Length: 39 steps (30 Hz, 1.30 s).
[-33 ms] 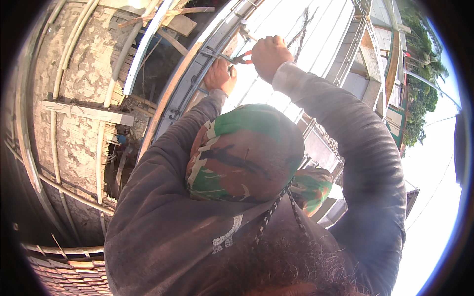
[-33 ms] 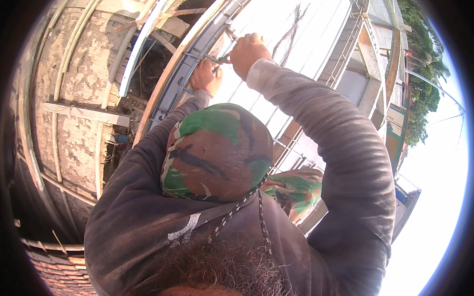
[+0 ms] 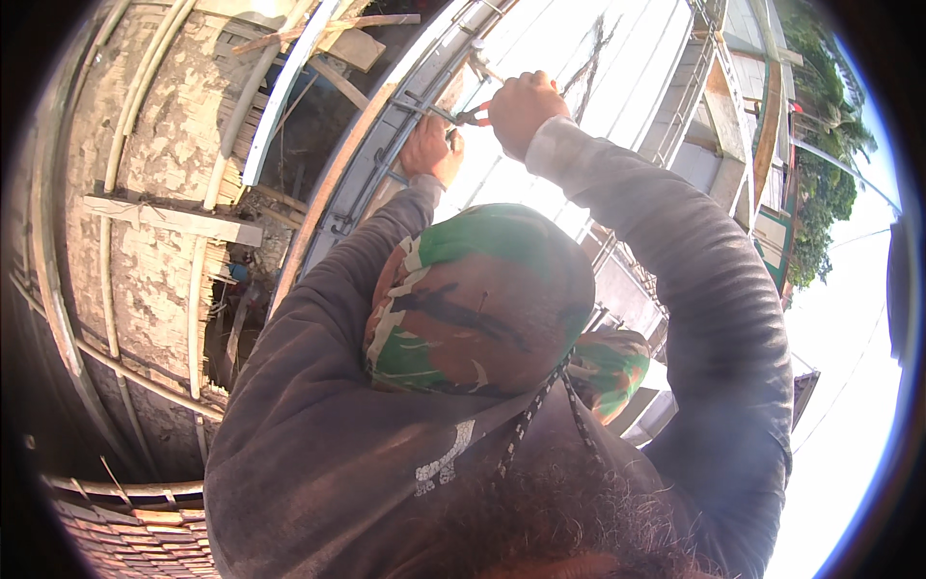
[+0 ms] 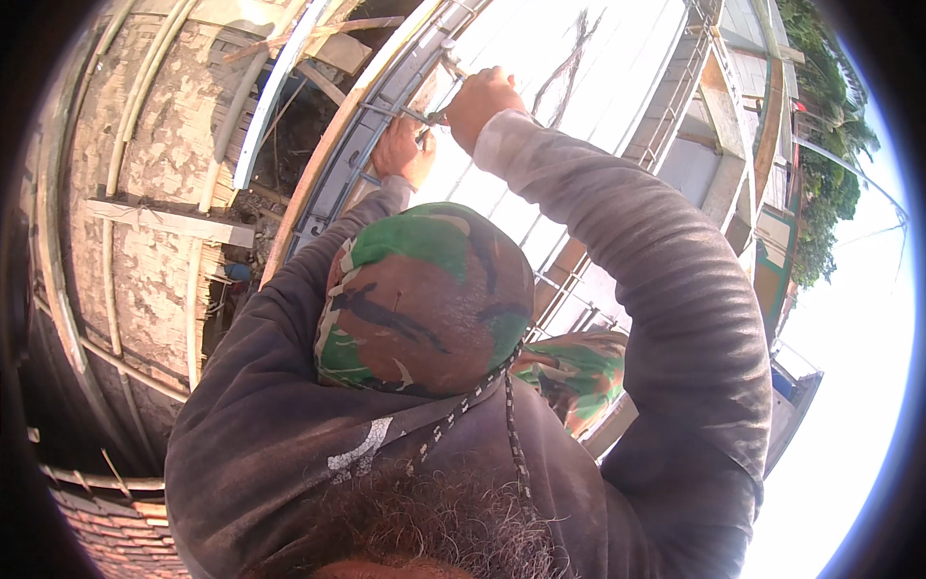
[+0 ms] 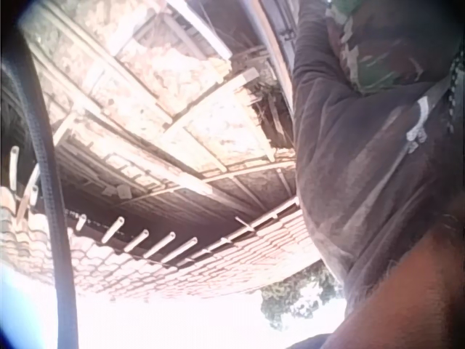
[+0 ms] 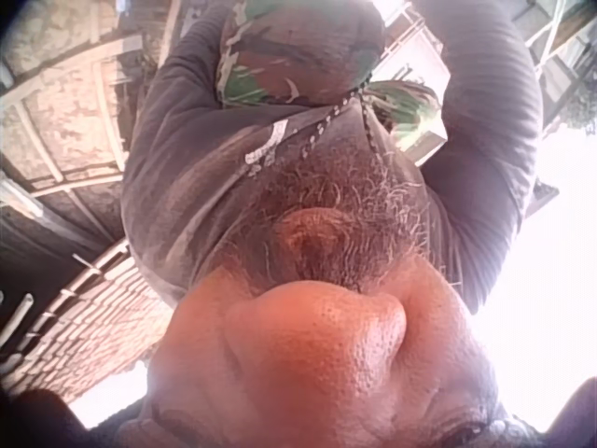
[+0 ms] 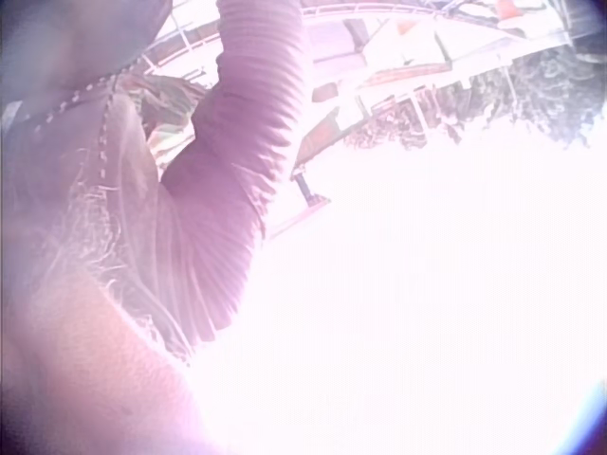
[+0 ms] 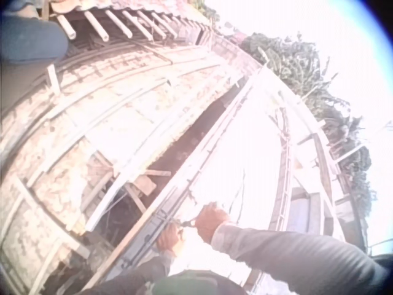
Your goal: The person uses wire and pliers to tie and secure metal mesh reinforcement on a construction site.
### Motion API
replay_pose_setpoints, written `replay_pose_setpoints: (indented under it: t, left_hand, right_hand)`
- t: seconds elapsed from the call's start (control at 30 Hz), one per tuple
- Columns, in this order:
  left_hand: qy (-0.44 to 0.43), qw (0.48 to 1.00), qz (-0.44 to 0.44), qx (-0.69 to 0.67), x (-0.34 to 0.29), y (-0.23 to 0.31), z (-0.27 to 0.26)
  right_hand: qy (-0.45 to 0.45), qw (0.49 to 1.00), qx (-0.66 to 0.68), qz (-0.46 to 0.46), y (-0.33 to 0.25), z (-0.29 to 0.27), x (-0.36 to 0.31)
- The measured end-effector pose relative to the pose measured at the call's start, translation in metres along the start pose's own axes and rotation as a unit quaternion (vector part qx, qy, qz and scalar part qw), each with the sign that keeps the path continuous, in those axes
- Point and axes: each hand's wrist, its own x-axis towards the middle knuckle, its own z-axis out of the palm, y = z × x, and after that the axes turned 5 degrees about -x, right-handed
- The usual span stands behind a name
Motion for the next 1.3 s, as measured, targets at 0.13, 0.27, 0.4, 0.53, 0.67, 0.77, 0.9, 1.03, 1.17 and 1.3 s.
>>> replay_pose_setpoints:
  t: [0.13,0.27,0.4,0.53,0.67,0.77,0.9,1.03,1.17,1.3]
  left_hand:
    - [0.008,1.0,0.005,0.008,0.0,0.002,0.0]
    - [0.033,0.999,0.019,0.005,-0.004,0.003,-0.001]
    - [0.014,1.0,0.003,0.022,-0.003,0.004,-0.006]
    - [0.014,1.0,0.008,0.004,-0.002,0.005,-0.002]
    - [0.028,1.0,0.004,-0.002,-0.003,0.004,-0.001]
    - [-0.013,1.0,-0.025,0.006,-0.002,0.007,-0.006]
    - [0.005,1.0,-0.003,-0.002,-0.001,0.004,-0.002]
    - [0.033,0.999,0.012,-0.009,-0.002,0.002,-0.001]
    - [0.032,0.999,0.014,-0.021,-0.004,0.006,-0.004]
    - [0.027,1.0,0.005,0.004,-0.001,0.002,-0.002]
  right_hand:
    - [-0.207,0.952,0.227,-0.011,0.014,-0.005,0.012]
    - [-0.38,0.821,0.426,0.035,0.031,0.011,0.016]
    - [-0.42,0.805,0.419,-0.002,0.038,0.0,0.024]
    - [-0.32,0.911,0.252,-0.057,0.023,-0.012,0.012]
    - [-0.151,0.966,0.207,0.031,0.004,0.013,-0.007]
    - [0.071,0.995,0.036,-0.064,0.009,0.03,-0.018]
    - [0.154,0.987,-0.02,-0.043,0.003,0.036,-0.016]
    - [0.027,0.998,0.054,-0.014,0.0,0.012,-0.02]
    - [-0.004,0.997,0.07,-0.024,0.003,0.017,-0.026]
    - [0.125,0.991,0.008,-0.04,0.004,0.043,-0.025]
